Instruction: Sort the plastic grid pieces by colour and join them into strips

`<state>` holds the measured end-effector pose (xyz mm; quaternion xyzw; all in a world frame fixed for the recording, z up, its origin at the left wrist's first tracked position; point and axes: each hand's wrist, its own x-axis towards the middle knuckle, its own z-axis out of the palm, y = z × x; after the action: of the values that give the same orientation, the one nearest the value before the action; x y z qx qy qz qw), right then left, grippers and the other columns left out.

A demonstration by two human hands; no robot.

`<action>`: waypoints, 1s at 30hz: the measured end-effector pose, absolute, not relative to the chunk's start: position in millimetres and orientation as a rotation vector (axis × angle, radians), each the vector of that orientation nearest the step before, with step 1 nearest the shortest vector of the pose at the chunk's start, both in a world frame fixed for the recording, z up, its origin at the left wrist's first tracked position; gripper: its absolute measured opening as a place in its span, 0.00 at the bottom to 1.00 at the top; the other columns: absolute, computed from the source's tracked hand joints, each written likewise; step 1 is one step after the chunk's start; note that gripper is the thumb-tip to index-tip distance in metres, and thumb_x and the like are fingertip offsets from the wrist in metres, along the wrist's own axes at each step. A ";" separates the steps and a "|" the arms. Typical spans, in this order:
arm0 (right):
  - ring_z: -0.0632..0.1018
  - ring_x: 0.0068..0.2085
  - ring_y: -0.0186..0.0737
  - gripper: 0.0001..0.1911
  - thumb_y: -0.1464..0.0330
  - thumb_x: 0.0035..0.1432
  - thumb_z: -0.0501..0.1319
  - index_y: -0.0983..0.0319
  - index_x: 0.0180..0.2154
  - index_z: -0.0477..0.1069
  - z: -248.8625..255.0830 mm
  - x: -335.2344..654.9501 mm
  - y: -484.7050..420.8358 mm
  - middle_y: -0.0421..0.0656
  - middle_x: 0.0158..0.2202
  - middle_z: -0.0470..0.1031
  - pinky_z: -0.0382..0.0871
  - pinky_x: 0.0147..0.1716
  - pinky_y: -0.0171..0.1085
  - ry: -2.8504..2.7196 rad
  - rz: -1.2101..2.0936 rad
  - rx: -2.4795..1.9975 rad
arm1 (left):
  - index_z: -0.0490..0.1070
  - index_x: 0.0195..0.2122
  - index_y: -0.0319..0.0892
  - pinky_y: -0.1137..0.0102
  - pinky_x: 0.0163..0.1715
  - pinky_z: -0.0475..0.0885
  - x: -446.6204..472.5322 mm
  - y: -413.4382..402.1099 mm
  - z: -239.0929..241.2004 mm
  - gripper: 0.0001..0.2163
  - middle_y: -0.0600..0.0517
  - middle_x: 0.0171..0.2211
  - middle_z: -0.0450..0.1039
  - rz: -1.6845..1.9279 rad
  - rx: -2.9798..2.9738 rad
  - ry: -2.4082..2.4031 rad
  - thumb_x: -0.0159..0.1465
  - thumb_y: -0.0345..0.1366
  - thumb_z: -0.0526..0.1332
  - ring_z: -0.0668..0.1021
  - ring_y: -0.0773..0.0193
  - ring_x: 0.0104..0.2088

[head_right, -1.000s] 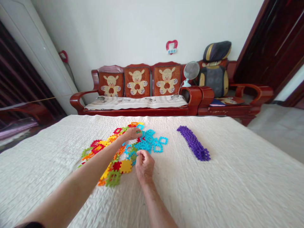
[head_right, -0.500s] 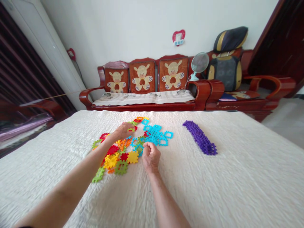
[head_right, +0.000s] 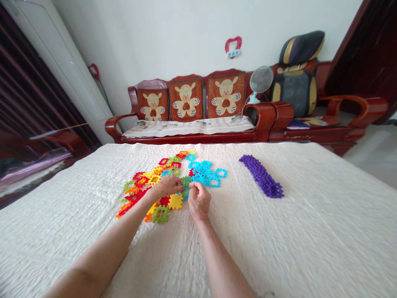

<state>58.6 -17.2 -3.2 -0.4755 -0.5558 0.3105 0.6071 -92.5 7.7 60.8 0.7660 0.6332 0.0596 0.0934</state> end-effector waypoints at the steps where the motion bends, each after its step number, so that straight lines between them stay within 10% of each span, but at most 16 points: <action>1: 0.75 0.29 0.39 0.10 0.66 0.51 0.53 0.61 0.30 0.72 -3.8 58.8 -16.6 0.41 0.28 0.76 0.67 0.33 0.36 -1.273 0.722 -1.103 | 0.77 0.28 0.41 0.73 0.27 0.63 -91.4 7.4 60.3 0.12 0.52 0.23 0.72 0.240 2.204 1.881 0.55 0.43 0.59 0.73 0.64 0.27; 11: 0.75 0.32 0.40 0.10 0.66 0.51 0.52 0.61 0.29 0.72 -5.2 58.3 -16.3 0.42 0.30 0.77 0.68 0.36 0.37 -1.249 0.747 -1.110 | 0.66 0.21 0.40 0.76 0.18 0.54 -108.6 7.3 57.8 0.16 0.60 0.15 0.59 0.687 1.664 1.660 0.47 0.49 0.64 0.61 0.73 0.18; 30: 0.75 0.36 0.41 0.21 0.66 0.52 0.54 0.64 0.48 0.67 -4.9 59.0 -17.1 0.49 0.42 0.74 0.70 0.36 0.39 -1.302 0.597 -1.147 | 0.66 0.23 0.40 0.77 0.18 0.58 -119.9 7.7 68.0 0.15 0.58 0.15 0.63 0.879 1.666 1.622 0.57 0.47 0.56 0.63 0.74 0.16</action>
<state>59.0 -17.1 -4.9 -0.4965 -0.5633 0.2585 0.6078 -119.9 7.7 68.0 0.6346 0.6178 0.3346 0.3219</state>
